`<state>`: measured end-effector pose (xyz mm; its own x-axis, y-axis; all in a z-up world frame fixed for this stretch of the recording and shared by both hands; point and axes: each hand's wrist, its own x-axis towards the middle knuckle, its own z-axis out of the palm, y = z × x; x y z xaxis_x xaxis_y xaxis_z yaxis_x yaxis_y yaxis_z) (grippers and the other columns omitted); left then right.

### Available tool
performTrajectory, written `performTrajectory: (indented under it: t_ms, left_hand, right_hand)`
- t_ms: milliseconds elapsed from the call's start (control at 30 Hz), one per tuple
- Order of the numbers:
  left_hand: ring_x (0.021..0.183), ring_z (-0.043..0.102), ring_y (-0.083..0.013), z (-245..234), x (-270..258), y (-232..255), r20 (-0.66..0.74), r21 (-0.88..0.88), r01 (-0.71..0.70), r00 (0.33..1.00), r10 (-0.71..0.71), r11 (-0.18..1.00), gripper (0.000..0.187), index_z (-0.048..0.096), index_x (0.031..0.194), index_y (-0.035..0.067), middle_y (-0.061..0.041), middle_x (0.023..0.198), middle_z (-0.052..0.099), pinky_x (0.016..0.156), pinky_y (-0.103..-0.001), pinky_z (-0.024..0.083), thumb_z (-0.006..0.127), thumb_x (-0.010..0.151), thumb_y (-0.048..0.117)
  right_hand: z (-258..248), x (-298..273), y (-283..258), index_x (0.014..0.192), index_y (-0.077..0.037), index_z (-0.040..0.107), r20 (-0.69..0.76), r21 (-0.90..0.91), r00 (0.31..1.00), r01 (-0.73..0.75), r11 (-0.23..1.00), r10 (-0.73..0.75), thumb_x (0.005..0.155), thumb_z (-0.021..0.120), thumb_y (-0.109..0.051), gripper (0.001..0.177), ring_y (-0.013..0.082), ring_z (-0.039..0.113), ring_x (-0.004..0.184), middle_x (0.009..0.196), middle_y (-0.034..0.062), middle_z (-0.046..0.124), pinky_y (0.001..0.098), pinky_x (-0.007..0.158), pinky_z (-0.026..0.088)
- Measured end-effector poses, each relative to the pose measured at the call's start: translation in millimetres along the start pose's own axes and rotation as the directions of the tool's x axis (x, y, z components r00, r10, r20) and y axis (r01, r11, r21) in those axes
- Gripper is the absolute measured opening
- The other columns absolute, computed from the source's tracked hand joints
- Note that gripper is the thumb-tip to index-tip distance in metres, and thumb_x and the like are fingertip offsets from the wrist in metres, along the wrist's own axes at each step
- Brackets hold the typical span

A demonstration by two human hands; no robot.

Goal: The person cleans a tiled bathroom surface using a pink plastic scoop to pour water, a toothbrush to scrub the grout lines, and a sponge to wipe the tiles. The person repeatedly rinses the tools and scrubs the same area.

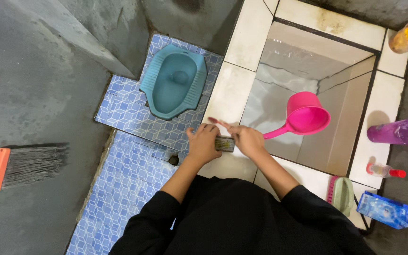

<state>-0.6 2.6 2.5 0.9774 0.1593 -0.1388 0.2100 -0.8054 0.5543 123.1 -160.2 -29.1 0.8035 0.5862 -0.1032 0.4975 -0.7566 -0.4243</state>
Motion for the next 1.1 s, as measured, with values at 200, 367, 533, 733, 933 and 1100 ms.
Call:
performTrajectory:
  t_ms: [200, 367, 533, 733, 933, 1100]
  left_hand:
    - [0.094, 0.066, -0.0312, -19.4, 3.2, -13.5, -0.012, -0.216, 0.113, 0.993, -0.118, 0.97, 0.054, 0.063, 0.094, 0.012, -0.01, 0.096, 0.07, 0.085, -0.05, 0.047, 0.088, 0.055, 0.041]
    - [0.081, 0.067, -0.0378, -20.8, 20.3, -31.7, -0.122, -0.333, 0.21, 0.957, -0.263, 0.919, 0.056, 0.06, 0.086, 0.004, -0.018, 0.09, 0.07, 0.068, -0.048, 0.053, 0.087, 0.06, 0.046]
    - [0.081, 0.067, -0.0377, 8.5, 36.5, -52.5, -0.171, -0.471, 0.259, 0.911, -0.375, 0.843, 0.056, 0.059, 0.093, 0.001, -0.022, 0.087, 0.07, 0.073, -0.046, 0.052, 0.08, 0.072, 0.049]
    - [0.082, 0.068, -0.0366, 42.4, 35.2, -56.5, -0.155, -0.59, 0.308, 0.864, -0.479, 0.747, 0.057, 0.06, 0.095, 0.0, -0.021, 0.09, 0.07, 0.075, -0.044, 0.052, 0.077, 0.077, 0.051]
    - [0.083, 0.068, -0.0365, 45.5, 33.2, -54.4, -0.169, -0.59, 0.296, 0.864, -0.473, 0.751, 0.057, 0.061, 0.098, 0.0, -0.022, 0.091, 0.07, 0.076, -0.044, 0.053, 0.077, 0.076, 0.05]
    - [0.083, 0.068, -0.036, 41.5, 34.8, -52.0, -0.181, -0.611, 0.285, 0.858, -0.481, 0.738, 0.056, 0.061, 0.093, -0.001, -0.022, 0.091, 0.07, 0.076, -0.044, 0.053, 0.079, 0.074, 0.049]
  right_hand:
    - [-1.3, -16.3, 10.7, 0.106, -0.027, 0.079, -0.025, 0.013, 0.98, -0.198, 0.98, 0.198, 0.095, 0.064, -0.024, 0.019, 0.0367, 0.071, 0.087, 0.101, 0.0102, 0.075, 0.0495, 0.074, 0.055]
    - [-5.0, -23.8, 4.0, 0.092, -0.023, 0.08, 0.126, 0.044, 0.992, -0.02, 0.999, 0.014, 0.088, 0.067, -0.021, 0.014, 0.0342, 0.071, 0.084, 0.094, 0.0079, 0.076, 0.0474, 0.071, 0.055]
    - [1.5, -34.4, -3.1, 0.103, -0.026, 0.08, 0.04, 0.029, 0.988, -0.151, 0.988, 0.15, 0.091, 0.067, -0.019, 0.019, 0.0327, 0.072, 0.085, 0.097, 0.0087, 0.076, 0.0462, 0.073, 0.055]
    - [-6.7, -18.6, -1.0, 0.103, -0.025, 0.08, 0.053, 0.012, 0.998, -0.032, 0.999, 0.032, 0.087, 0.067, -0.018, 0.021, 0.0332, 0.071, 0.083, 0.095, 0.0079, 0.075, 0.0461, 0.072, 0.055]
    - [-11.0, -11.3, 15.2, 0.104, -0.024, 0.081, -0.014, -0.023, 0.977, -0.214, 0.977, 0.213, 0.094, 0.067, -0.024, 0.017, 0.0347, 0.071, 0.083, 0.095, 0.0088, 0.075, 0.0479, 0.072, 0.054]
    - [-9.5, -2.2, 21.1, 0.106, -0.026, 0.079, 0.034, -0.024, 0.991, -0.13, 0.991, 0.13, 0.093, 0.066, -0.026, 0.019, 0.0351, 0.071, 0.081, 0.095, 0.0096, 0.075, 0.0491, 0.069, 0.054]
